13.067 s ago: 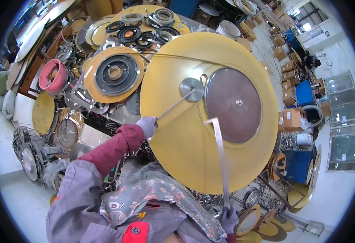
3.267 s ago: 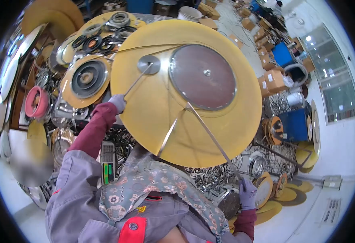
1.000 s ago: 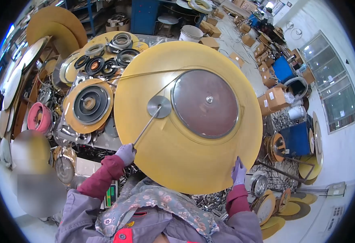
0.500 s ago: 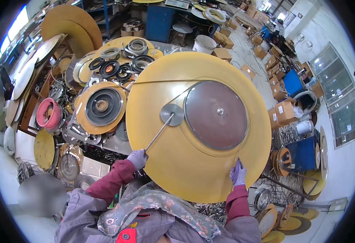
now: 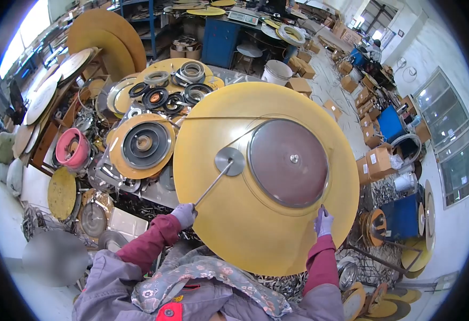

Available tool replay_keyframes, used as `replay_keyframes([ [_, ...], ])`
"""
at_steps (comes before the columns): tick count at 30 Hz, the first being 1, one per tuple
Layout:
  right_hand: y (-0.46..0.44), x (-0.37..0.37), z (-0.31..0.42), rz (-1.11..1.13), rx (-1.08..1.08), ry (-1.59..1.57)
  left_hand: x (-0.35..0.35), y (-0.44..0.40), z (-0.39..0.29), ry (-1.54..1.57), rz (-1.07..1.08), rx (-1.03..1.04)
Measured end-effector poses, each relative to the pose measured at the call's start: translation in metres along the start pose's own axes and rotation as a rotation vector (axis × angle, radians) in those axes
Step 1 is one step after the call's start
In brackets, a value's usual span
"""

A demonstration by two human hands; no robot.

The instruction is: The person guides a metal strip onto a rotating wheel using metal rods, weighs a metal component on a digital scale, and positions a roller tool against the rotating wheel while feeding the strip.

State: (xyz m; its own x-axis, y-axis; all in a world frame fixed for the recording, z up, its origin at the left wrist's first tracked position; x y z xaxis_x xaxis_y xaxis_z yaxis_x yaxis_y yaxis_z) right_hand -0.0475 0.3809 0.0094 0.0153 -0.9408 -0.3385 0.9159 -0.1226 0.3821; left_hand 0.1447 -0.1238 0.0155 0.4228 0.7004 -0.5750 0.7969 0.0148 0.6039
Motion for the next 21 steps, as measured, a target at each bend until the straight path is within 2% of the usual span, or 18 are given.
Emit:
replay_keyframes([
  [1, -0.011, 0.002, 0.001, 0.028, -0.042, 0.053, -0.001, 0.0, 0.0, -0.006, 0.0, 0.001],
  [4, -0.033, 0.036, 0.048, -0.113, -0.497, 0.621, 0.005, -0.003, 0.004, -0.02, -0.017, -0.003],
  [5, -0.031, 0.053, 0.07, -0.139, -0.564, 0.598, 0.012, -0.007, 0.008, -0.025, -0.031, -0.008],
  [9, 0.011, 0.144, 0.14, -0.023, -0.569, 0.757, 0.004, 0.006, -0.003, -0.003, -0.083, -0.02],
  [10, 0.02, 0.159, 0.143, 0.043, -0.521, 0.813, 0.007, 0.004, -0.002, 0.024, -0.097, -0.016],
  [12, 0.009, 0.176, 0.117, 0.017, -0.549, 0.838, 0.011, -0.002, 0.003, 0.036, -0.041, -0.048],
  [15, 0.021, 0.179, 0.115, -0.031, -0.536, 0.824, 0.009, -0.005, 0.008, 0.003, -0.034, -0.03],
  [18, 0.033, 0.174, 0.127, -0.007, -0.463, 0.829, 0.009, -0.007, 0.011, 0.009, -0.003, -0.059],
  [21, 0.032, 0.172, 0.123, 0.036, -0.491, 0.723, 0.005, -0.003, 0.008, 0.006, 0.0, -0.057],
])
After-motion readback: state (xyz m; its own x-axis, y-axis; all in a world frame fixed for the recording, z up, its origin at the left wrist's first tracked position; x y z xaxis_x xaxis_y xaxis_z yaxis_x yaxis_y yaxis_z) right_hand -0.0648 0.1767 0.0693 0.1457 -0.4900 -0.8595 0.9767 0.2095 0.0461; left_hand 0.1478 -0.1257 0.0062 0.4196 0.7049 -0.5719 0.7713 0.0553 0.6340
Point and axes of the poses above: each hand's wrist, its own y-axis away from the middle knuckle, its own x-axis out of the palm, z = x × y, the point moved 4 cm from there along -y, towards the middle knuckle, and after that the axes turned 10 degrees about z, right-handed, at the moved point
